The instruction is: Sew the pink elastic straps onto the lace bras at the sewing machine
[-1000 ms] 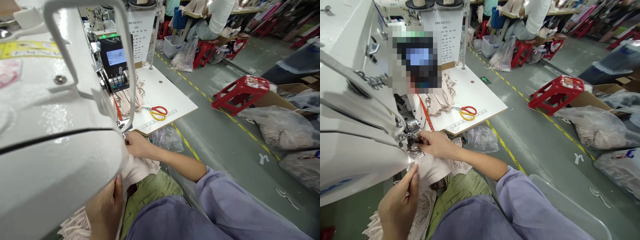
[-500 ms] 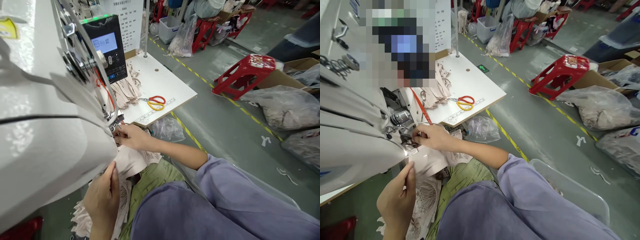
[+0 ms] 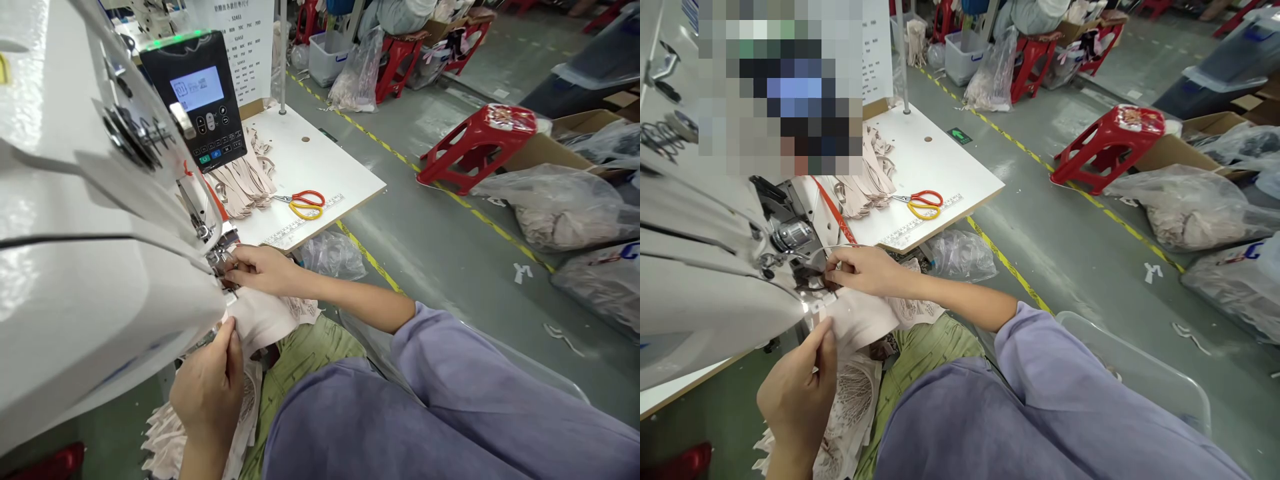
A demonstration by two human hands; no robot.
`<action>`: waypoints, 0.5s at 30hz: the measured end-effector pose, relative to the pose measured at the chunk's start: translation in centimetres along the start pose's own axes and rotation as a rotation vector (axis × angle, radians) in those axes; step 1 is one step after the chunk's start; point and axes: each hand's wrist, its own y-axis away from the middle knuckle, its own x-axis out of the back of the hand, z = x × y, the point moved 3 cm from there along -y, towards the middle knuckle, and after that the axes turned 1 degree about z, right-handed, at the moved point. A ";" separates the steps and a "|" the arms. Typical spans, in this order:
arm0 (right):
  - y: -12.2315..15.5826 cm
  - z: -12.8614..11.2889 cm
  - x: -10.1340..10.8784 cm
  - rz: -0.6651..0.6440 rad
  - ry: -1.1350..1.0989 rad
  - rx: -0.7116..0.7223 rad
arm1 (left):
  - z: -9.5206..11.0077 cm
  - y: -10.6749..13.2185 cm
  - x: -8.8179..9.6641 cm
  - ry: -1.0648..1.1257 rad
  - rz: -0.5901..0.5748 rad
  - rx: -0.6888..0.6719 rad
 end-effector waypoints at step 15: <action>1.1 0.4 -0.5 0.039 -0.171 -0.050 | -0.1 0.5 0.5 0.277 -0.050 0.274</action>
